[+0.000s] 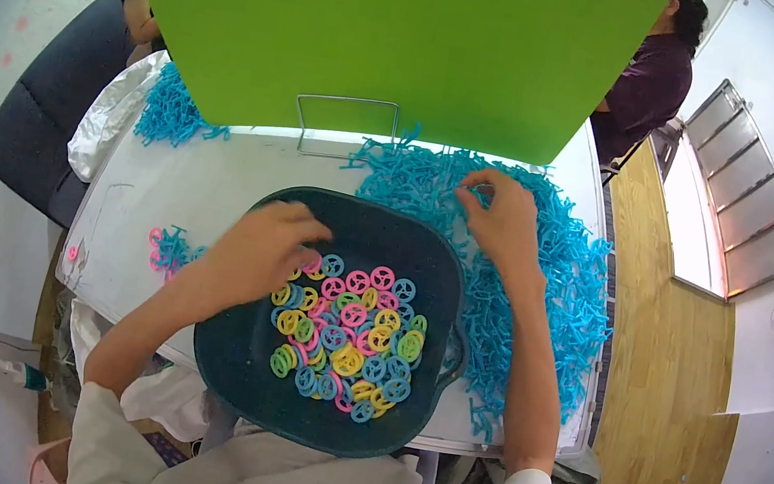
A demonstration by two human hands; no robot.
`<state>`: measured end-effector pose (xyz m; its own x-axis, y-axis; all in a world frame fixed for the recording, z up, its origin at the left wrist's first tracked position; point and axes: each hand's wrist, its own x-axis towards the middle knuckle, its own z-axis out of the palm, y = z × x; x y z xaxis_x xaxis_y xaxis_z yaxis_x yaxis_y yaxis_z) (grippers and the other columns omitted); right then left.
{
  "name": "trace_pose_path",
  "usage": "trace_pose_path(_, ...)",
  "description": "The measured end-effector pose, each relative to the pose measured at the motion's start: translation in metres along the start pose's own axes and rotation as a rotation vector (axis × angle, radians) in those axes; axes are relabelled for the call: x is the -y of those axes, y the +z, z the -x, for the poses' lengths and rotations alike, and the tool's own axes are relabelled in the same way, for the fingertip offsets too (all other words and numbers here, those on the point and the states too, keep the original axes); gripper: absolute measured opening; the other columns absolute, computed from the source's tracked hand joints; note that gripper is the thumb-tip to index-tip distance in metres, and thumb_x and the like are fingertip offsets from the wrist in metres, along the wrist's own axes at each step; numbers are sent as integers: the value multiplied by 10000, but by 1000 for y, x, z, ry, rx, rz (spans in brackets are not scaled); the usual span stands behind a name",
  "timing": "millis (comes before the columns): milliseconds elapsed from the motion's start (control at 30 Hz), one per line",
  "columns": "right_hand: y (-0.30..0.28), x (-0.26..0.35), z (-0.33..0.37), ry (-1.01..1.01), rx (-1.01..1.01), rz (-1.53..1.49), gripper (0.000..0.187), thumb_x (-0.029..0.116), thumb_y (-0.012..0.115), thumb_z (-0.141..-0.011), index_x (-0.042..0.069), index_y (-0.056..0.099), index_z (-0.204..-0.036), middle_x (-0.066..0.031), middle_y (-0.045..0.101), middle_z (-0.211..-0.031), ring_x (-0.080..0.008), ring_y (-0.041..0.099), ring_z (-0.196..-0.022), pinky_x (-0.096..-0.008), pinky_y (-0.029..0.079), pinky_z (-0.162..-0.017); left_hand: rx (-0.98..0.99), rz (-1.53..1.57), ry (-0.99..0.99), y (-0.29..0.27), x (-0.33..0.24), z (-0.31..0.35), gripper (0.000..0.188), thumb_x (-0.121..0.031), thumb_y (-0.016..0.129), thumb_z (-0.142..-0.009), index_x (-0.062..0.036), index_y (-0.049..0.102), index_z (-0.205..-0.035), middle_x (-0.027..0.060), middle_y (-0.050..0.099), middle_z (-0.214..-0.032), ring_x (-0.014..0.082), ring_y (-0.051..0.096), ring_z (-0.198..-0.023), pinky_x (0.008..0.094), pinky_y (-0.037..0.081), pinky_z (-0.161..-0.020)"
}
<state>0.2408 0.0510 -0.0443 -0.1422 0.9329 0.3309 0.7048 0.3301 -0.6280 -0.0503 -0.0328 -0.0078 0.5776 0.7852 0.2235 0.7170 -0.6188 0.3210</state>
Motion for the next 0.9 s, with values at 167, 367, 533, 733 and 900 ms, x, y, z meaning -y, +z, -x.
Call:
trace_pose_path(167,-2,-8,-7,146,-61,-274,152,127,612,-919,-10,582,-978,-105,691,-915,-134,620,-830,-268,498,-738,262,-201,-13,56,11,-19,282,-96,692,-752,-54,623,-1021,117,581,-995,312,575,-983,425,521,-780)
trace_pose_path(367,-3,17,-6,69,-139,-681,151,131,587,-937,15,536,-1020,-79,655,-930,-129,623,-868,-266,494,-768,75,71,-25,41,9,-25,249,-89,710,-744,-40,617,-970,111,616,-889,293,615,-834,386,526,-691)
trace_pose_path(533,-10,62,8,79,-33,-769,324,15,687,-832,36,539,-1120,-56,649,-929,-134,632,-823,-260,504,-731,-205,906,-328,5,-9,-38,236,-123,680,-863,-19,590,-1054,56,618,-793,119,607,-699,254,491,-615)
trace_pose_path(733,-8,88,27,-274,42,-414,453,19,796,-699,49,587,-1100,-52,669,-881,-139,646,-779,-265,510,-676,-322,1225,-290,-3,-23,-43,221,-152,615,-929,24,568,-1052,57,624,-863,106,613,-746,253,526,-630)
trace_pose_path(900,-6,99,36,-297,50,-243,441,38,816,-666,63,611,-1055,-59,670,-889,-167,654,-745,-275,514,-666,-197,1294,-304,0,-26,-37,191,-135,605,-935,8,558,-1053,53,612,-931,107,612,-837,253,540,-731)
